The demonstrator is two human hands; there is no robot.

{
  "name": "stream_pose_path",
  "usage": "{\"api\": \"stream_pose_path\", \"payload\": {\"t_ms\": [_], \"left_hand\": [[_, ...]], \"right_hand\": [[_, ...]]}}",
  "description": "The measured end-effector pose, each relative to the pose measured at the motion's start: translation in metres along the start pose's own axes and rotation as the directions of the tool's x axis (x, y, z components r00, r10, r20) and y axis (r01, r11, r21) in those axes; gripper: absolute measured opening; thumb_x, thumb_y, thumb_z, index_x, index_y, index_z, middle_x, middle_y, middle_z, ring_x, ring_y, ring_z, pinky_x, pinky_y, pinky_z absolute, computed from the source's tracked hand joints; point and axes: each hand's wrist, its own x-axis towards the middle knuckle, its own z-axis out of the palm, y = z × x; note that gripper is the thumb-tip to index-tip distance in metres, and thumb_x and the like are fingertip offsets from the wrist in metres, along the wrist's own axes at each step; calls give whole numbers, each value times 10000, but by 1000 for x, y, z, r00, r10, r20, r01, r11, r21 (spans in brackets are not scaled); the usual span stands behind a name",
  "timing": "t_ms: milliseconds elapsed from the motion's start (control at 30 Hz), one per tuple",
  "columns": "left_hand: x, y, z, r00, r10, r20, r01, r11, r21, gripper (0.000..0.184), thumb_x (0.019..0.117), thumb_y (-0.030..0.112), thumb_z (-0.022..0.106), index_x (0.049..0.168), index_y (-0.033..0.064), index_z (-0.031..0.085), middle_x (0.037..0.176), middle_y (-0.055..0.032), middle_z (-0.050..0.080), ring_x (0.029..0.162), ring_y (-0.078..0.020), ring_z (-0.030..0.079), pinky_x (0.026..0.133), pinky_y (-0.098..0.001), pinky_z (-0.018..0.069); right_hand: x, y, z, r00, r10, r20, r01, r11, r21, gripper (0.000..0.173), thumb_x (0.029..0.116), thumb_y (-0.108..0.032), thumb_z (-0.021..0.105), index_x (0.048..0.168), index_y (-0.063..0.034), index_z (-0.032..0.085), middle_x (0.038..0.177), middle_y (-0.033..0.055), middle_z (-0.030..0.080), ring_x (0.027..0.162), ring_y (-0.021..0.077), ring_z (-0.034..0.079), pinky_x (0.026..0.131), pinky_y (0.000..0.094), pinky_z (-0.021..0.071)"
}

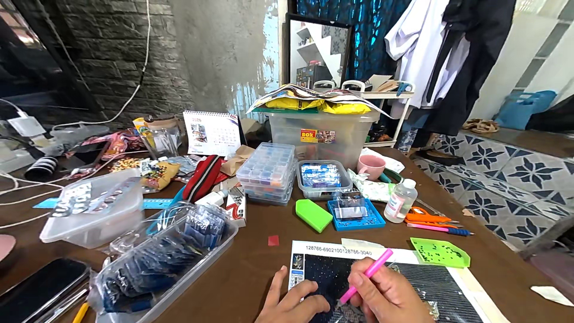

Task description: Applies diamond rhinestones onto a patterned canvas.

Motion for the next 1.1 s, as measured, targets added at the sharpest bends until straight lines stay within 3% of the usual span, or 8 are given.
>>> {"api": "stream_pose_path", "payload": {"t_ms": [267,533,733,1100], "left_hand": [[0,0,-1,1000,7,-6,-7,1000,6,566,880,535,700,1225,88,738,1256,-171,685,1353,-426,511,1137,-780,88],[0,2,-4,1000,14,-9,-14,1000,0,546,896,544,687,1235,119,735,1257,-158,683,1353,-430,507,1128,-794,95],[0,2,-3,1000,10,-5,-10,1000,8,565,900,559,673,1204,88,739,1260,-170,683,1356,-433,509,1131,-787,97],[-1,1,-2,1000,10,-11,-10,1000,2,556,897,544,684,1178,69,745,1252,-169,683,1353,-427,510,1129,-787,99]], "right_hand": [[-2,3,2,973,-228,45,232,959,-164,269,1073,-170,524,964,47,637,722,81,647,594,33,590,566,180,495],[-4,1,-5,956,-292,35,292,956,12,270,1101,-238,473,970,-36,595,760,-22,644,668,-50,602,610,130,508],[-8,-3,-4,893,-384,236,378,923,72,328,1102,-209,468,938,42,602,733,90,605,651,19,559,625,151,458],[-8,-1,-3,863,-419,282,416,906,74,305,1096,-170,475,938,59,599,749,123,612,711,52,597,686,154,479]]}}
